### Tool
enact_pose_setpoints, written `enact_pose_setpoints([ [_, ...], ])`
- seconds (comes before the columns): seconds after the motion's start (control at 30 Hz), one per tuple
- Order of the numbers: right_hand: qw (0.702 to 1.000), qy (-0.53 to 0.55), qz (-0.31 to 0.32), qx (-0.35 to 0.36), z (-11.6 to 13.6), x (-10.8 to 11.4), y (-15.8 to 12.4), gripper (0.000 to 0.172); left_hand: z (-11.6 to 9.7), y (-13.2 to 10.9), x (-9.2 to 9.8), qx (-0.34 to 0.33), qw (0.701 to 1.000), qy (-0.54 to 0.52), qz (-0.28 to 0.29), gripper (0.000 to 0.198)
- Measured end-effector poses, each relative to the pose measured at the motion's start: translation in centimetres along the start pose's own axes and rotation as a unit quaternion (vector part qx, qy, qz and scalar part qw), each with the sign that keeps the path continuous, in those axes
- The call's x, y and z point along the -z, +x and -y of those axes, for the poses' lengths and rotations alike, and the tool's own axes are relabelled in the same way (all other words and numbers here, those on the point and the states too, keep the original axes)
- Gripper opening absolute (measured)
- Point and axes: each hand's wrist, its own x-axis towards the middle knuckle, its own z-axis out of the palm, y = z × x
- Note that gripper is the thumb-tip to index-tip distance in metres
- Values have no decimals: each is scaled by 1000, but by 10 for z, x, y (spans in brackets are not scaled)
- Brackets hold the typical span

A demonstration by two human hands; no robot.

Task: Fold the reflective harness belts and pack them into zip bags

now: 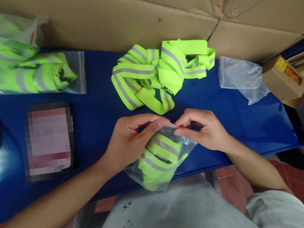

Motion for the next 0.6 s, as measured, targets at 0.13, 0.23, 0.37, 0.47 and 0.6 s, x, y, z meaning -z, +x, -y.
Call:
enact_pose_setpoints([
  [0.13, 997, -69, 11, 15, -6, 11, 2, 19, -2, 5, 6, 23, 1000, -20, -4, 36],
  [0.23, 997, -65, 5, 31, -12, 14, 3, 21, -3, 5, 6, 11, 1000, -23, -3, 46],
  [0.37, 1000, 29, -5, 2, -14, 14, 5, 28, 1, -2, 2, -36, 999, -32, 8, 69],
  [0.47, 995, 87, -38, -42, -15, 18, 8, 38, 6, -7, -2, -11, 997, -33, 69, 108],
  [0.6, 993, 83, -30, -81, -20, 25, 11, 58, 5, -12, -8, 35, 995, -16, 95, 111],
])
